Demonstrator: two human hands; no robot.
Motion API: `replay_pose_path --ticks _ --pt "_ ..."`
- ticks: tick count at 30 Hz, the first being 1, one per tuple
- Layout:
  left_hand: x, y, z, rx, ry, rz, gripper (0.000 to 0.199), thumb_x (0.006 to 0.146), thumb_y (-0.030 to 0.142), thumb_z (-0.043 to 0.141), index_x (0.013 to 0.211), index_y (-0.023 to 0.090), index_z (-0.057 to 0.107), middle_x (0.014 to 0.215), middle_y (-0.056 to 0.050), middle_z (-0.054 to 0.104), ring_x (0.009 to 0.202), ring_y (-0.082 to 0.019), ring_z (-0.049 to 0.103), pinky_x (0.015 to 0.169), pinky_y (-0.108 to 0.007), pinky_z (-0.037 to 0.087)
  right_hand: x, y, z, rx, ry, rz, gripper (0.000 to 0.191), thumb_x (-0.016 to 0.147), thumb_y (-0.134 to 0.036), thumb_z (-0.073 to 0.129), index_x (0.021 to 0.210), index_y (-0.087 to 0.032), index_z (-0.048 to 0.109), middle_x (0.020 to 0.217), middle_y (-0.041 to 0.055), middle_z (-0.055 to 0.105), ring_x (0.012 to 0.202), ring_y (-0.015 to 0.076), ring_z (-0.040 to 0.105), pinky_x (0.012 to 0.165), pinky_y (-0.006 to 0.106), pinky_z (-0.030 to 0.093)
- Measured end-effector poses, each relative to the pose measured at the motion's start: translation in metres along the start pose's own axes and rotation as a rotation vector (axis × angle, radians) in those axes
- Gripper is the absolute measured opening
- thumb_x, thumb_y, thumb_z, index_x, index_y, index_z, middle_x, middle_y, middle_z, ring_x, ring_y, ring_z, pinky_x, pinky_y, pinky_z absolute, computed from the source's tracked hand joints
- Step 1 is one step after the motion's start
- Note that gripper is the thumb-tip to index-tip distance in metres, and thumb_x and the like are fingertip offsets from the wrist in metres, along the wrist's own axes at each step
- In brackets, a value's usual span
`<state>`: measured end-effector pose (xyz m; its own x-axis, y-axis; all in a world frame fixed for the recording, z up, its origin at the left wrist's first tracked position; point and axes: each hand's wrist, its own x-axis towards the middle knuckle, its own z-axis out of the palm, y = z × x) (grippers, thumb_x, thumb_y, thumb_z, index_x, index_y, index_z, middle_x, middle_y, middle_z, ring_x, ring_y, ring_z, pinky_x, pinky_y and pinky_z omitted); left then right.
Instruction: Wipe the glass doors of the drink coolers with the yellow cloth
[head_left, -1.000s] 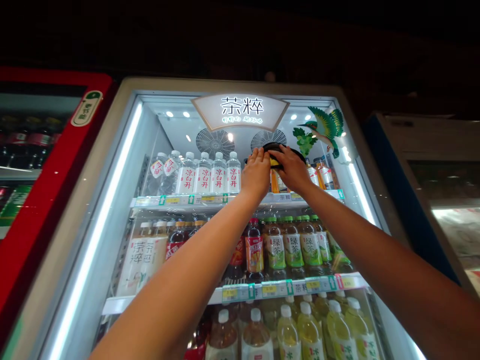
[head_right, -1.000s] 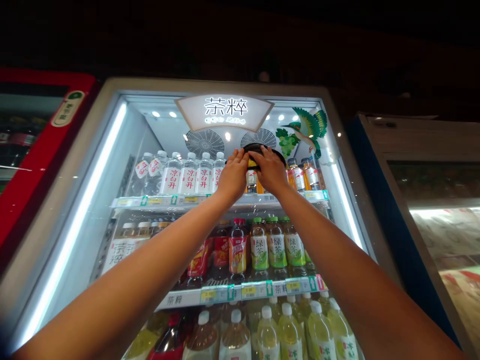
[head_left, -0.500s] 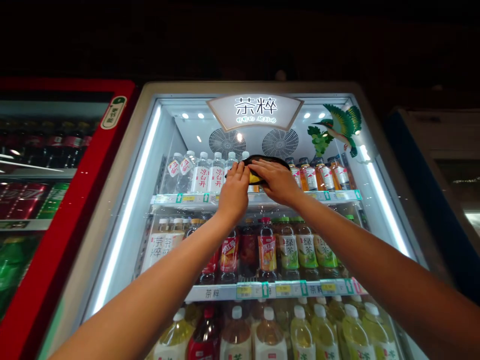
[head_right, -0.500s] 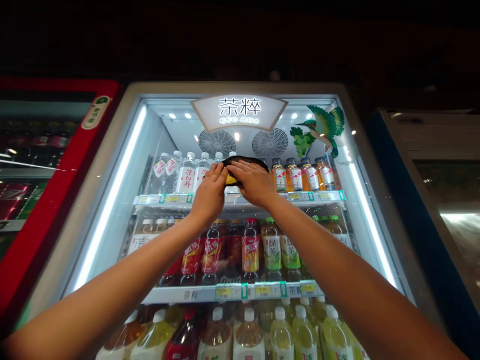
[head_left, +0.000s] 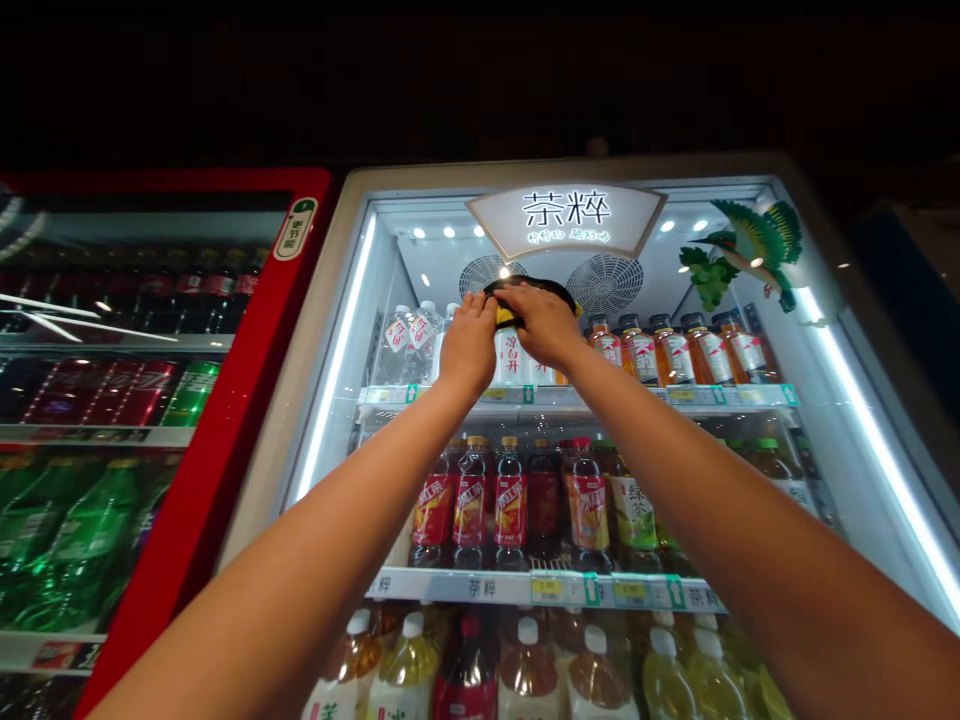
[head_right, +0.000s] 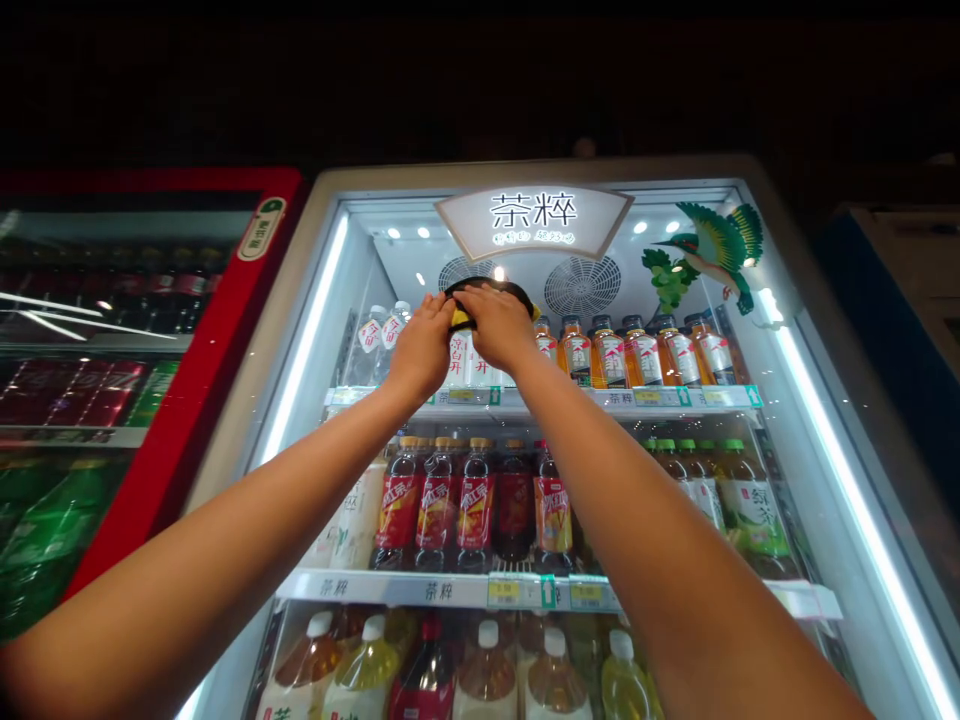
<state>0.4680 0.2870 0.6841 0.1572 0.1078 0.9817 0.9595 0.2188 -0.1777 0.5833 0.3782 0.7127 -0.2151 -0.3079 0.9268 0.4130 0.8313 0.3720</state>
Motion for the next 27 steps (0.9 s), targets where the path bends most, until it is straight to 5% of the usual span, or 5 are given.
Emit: replay_pose_path --ticks 6,11,17,22,27 --pt "-0.048 0.01 0.011 -0.025 -0.01 0.042 0.061 0.094 0.001 0.031 0.153 0.014 0.042 0.165 -0.012 0.037 0.157 -0.024 0.025 0.128 -0.048 0.027 -0.048 0.003 -0.013 0.033 -0.087 -0.164 0.066 0.081 -0.005 0.059 0.143 -0.027 0.059 0.15 0.0013 0.059 0.142 0.0258 0.051 0.122 0.05 0.038" --pt "-0.011 0.017 0.006 -0.069 -0.045 0.037 0.059 0.097 0.002 0.026 0.152 0.013 0.044 0.165 -0.013 0.037 0.156 -0.024 0.026 0.127 -0.046 0.027 -0.025 0.015 -0.013 0.006 0.005 -0.051 0.065 0.079 -0.001 0.056 0.139 -0.026 0.062 0.146 0.003 0.062 0.139 0.0277 0.054 0.12 0.051 0.041" --pt "0.019 -0.035 -0.016 -0.043 -0.043 0.047 0.052 0.1 0.005 0.031 0.149 0.009 0.048 0.163 -0.016 0.04 0.155 -0.025 0.03 0.128 -0.042 0.025 0.028 -0.023 0.02 -0.048 0.077 0.032 0.06 0.08 -0.002 0.054 0.137 -0.022 0.063 0.144 0.0059 0.064 0.137 0.0305 0.055 0.116 0.051 0.044" --pt "-0.019 -0.07 -0.017 -0.066 0.024 0.013 0.053 0.1 0.008 0.033 0.15 0.017 0.048 0.162 -0.013 0.042 0.155 -0.027 0.031 0.126 -0.052 0.028 0.018 -0.059 0.036 -0.037 0.013 -0.027 0.059 0.084 -0.004 0.054 0.139 -0.02 0.062 0.146 0.0062 0.063 0.139 0.0292 0.054 0.117 0.049 0.043" --pt "-0.05 -0.057 -0.005 -0.092 0.025 0.042 0.056 0.098 0.003 0.03 0.15 0.014 0.047 0.164 -0.012 0.04 0.156 -0.024 0.026 0.128 -0.045 0.026 -0.021 -0.054 0.025 -0.047 -0.043 -0.123 0.062 0.085 -0.007 0.058 0.143 -0.027 0.057 0.148 0.0031 0.06 0.14 0.0258 0.054 0.119 0.05 0.041"
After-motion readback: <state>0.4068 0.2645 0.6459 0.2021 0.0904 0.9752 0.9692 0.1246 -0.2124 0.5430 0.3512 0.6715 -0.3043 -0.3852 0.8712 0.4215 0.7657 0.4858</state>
